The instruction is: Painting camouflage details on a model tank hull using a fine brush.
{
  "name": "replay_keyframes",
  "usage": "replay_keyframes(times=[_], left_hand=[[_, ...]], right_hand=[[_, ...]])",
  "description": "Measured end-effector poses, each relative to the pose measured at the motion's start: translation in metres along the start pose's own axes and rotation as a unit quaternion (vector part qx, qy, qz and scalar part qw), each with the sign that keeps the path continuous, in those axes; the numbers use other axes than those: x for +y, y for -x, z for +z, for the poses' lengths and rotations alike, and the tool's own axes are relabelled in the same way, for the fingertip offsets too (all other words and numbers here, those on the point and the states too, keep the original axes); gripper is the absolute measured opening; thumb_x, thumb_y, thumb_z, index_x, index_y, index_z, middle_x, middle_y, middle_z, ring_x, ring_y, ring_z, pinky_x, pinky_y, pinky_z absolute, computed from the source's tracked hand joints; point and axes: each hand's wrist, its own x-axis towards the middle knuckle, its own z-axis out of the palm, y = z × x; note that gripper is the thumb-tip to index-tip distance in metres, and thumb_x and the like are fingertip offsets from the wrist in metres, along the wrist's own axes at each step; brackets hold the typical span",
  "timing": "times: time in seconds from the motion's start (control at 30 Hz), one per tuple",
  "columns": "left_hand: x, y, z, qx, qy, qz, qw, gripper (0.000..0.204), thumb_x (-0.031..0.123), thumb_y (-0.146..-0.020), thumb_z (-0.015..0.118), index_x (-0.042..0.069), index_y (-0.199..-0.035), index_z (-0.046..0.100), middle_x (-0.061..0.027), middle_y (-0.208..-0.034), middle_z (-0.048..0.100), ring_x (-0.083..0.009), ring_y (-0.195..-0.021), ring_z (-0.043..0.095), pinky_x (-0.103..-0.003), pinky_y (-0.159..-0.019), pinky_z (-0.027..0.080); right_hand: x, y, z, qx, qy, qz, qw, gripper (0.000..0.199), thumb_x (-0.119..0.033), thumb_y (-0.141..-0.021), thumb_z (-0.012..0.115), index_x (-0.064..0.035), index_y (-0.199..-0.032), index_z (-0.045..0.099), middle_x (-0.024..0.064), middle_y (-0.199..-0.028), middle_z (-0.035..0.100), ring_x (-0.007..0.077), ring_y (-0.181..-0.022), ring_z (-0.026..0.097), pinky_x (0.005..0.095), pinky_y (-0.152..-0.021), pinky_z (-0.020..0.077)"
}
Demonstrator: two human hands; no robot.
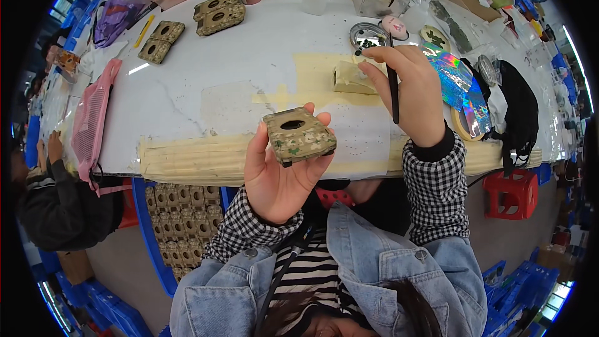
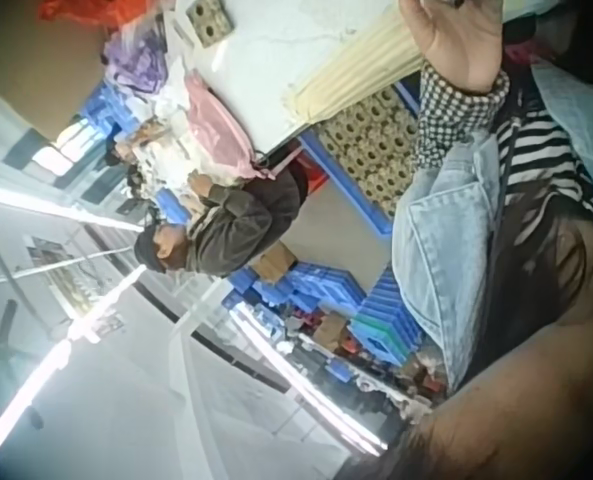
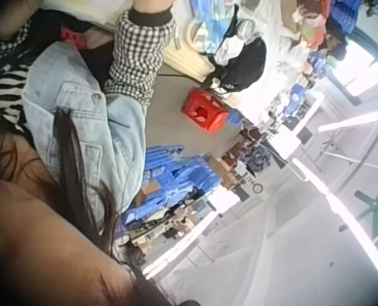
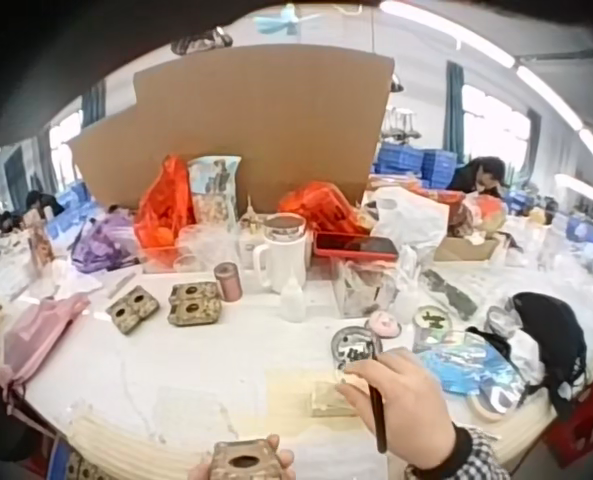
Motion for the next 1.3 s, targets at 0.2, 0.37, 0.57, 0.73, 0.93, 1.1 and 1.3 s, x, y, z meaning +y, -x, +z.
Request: replay_keyframes(times=[0.2,0.37,0.57,0.73,0.93,1.1,1.3], left_hand=[[0.000,-0.001,-0.001,0.005,-0.011,-0.013,1.000,0.059,0.037,-0.099,0.034,-0.001,-0.142,0.019,-0.0233,-0.139,0.036,-0.0363,-0.128,0.039,-0.046,-0.104,0.041],[-0.003,-0.002,0.001,0.014,-0.061,-0.013,0.998,0.058,0.037,-0.099,0.033,0.000,-0.142,0.019,-0.0212,-0.137,0.039,-0.0354,-0.128,0.039,-0.044,-0.103,0.043],[-0.003,-0.003,0.001,0.014,-0.129,0.006,0.992,0.063,0.034,-0.098,0.037,-0.001,-0.144,0.011,-0.0235,-0.135,0.038,-0.0348,-0.126,0.040,-0.045,-0.105,0.040],[-0.008,-0.003,0.009,0.069,-0.227,0.026,0.971,0.060,0.036,-0.098,0.037,0.001,-0.143,0.018,-0.0202,-0.134,0.042,-0.0331,-0.125,0.043,-0.044,-0.103,0.042],[-0.012,-0.004,0.017,0.094,-0.290,0.031,0.952,0.058,0.038,-0.097,0.037,0.004,-0.142,0.025,-0.0171,-0.132,0.046,-0.0265,-0.122,0.048,-0.041,-0.103,0.043],[-0.013,-0.004,0.018,0.105,-0.302,0.039,0.947,0.057,0.039,-0.097,0.037,0.004,-0.141,0.026,-0.0168,-0.132,0.046,-0.0263,-0.121,0.049,-0.040,-0.102,0.043],[-0.012,-0.004,0.015,0.107,-0.297,0.042,0.948,0.057,0.038,-0.097,0.037,0.004,-0.141,0.026,-0.0183,-0.132,0.046,-0.0267,-0.121,0.049,-0.041,-0.102,0.044]], right_hand=[[-0.002,0.000,0.002,-0.020,-0.006,0.021,1.000,0.013,-0.016,-0.076,0.070,-0.0066,-0.082,0.064,0.0085,-0.073,0.058,0.0284,-0.071,0.057,0.0365,-0.061,0.0454],[0.001,-0.001,0.001,0.006,-0.028,0.003,1.000,0.010,-0.013,-0.077,0.070,-0.0066,-0.081,0.063,0.0080,-0.070,0.057,0.0273,-0.068,0.056,0.0358,-0.058,0.0442],[-0.019,-0.006,-0.027,0.117,-0.080,0.019,0.990,0.010,-0.006,-0.076,0.071,-0.0041,-0.083,0.064,0.0084,-0.073,0.060,0.0221,-0.067,0.056,0.0290,-0.060,0.0434],[-0.048,0.010,-0.041,0.068,-0.292,0.041,0.953,0.011,0.003,-0.081,0.064,0.0006,-0.091,0.063,0.0085,-0.081,0.061,0.0147,-0.073,0.056,0.0256,-0.066,0.0440],[-0.068,0.027,-0.029,0.003,-0.429,0.098,0.898,0.011,0.000,-0.082,0.064,0.0001,-0.093,0.060,0.0061,-0.080,0.059,0.0131,-0.069,0.051,0.0242,-0.063,0.0425],[-0.070,0.028,-0.026,0.003,-0.417,0.091,0.904,0.009,-0.001,-0.083,0.065,-0.0002,-0.091,0.060,0.0060,-0.079,0.060,0.0136,-0.069,0.051,0.0240,-0.063,0.0424],[-0.071,0.029,-0.024,0.012,-0.399,0.078,0.914,0.010,-0.001,-0.081,0.066,-0.0007,-0.090,0.060,0.0069,-0.079,0.061,0.0151,-0.068,0.051,0.0251,-0.063,0.0427]])
